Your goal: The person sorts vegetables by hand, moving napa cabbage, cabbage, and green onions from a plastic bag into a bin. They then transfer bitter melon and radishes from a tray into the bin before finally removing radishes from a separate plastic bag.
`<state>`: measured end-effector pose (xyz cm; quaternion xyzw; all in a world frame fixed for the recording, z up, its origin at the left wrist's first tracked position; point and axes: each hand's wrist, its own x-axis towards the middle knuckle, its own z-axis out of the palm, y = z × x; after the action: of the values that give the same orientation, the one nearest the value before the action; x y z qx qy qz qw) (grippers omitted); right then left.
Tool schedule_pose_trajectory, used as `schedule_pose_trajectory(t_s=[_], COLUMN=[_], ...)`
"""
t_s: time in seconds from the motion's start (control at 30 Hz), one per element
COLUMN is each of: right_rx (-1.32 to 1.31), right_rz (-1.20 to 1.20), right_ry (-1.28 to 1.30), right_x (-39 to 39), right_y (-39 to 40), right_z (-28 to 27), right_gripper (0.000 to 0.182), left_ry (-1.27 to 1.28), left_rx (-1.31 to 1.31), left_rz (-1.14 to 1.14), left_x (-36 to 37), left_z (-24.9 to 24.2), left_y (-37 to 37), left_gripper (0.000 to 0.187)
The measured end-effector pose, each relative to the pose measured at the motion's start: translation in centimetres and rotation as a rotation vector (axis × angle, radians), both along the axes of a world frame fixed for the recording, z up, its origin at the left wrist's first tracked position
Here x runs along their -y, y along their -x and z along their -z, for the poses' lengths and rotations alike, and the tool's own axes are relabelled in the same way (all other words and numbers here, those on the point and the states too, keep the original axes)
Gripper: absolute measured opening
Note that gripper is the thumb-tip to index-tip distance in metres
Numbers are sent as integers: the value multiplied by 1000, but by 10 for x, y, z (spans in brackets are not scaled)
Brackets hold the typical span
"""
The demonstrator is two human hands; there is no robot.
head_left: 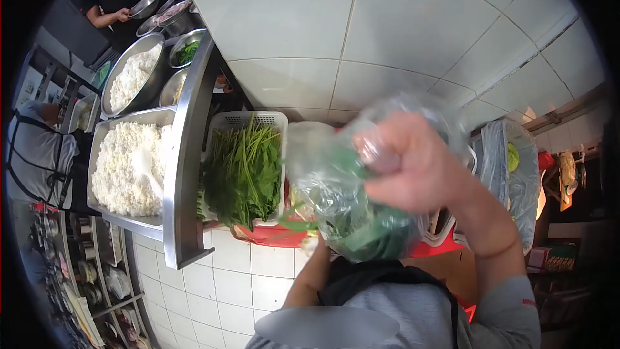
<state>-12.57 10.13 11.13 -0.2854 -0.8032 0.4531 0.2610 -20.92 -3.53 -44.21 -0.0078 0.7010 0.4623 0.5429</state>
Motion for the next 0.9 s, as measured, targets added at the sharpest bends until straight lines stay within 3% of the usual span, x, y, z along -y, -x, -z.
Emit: schedule_pose_trajectory(t_s=[0.07,0.13,0.2,0.27,0.37,0.4,0.43,0.47,0.5,0.57,0.6,0.67,0.73,0.77,0.8,0.83,0.87,0.9], right_rx=[-50,-62,46,567,601,629,655,680,712,675,658,490,478,289,235,538,625,913], right_rz=[-29,65,308,435,556,574,593,612,611,714,765,862,884,827,692,456,189,13], right_ry=[-53,9,-62,-695,-727,-636,-544,-449,-402,-633,-748,-723,-718,-560,-315,55,77,253], right_x=[-34,-78,-128,-176,-196,-191,-181,-168,-150,-106,-81,-31,19,43,69,88,111,120], right_y=[5,-6,-30,-72,-124,-130,-138,-143,-144,-146,-145,-139,-143,-135,-125,-109,-102,-87], right_z=[3,9,22,36,79,83,90,93,91,96,99,108,171,205,237,254,297,288], right_gripper=[26,19,8,7,15,21,26,32,50,56,60,55,43,27,25,25,31,45], left_ry=[37,42,26,4,-34,-48,-198,-289,-378,-402,-245,-100,-194,-261,-322,-337,-345,-322], left_rx=[113,86,-101,-418,-739,-831,-624,-540,-453,-342,-535,-542,-490,-400,-307,-215,-123,-13], left_rz=[-121,-169,-144,3,296,416,283,355,427,577,760,932,924,852,782,759,731,714], left_x=[-5,-18,-27,-44,-71,-77,-82,-86,-91,-103,-110,-125,-136,-143,-149,-154,-157,-162], left_z=[-5,-8,-9,-12,-29,-36,-42,-47,-50,-74,-64,-118,-139,-124,-107,-117,-132,-135], left_y=[-26,-43,-54,-56,-53,-47,-42,-33,-20,-1,10,21,24,26,27,25,23,24], left_gripper=[46,46,45,45,41,40,43,41,40,34,34,36,40,37,35,30,25,22])
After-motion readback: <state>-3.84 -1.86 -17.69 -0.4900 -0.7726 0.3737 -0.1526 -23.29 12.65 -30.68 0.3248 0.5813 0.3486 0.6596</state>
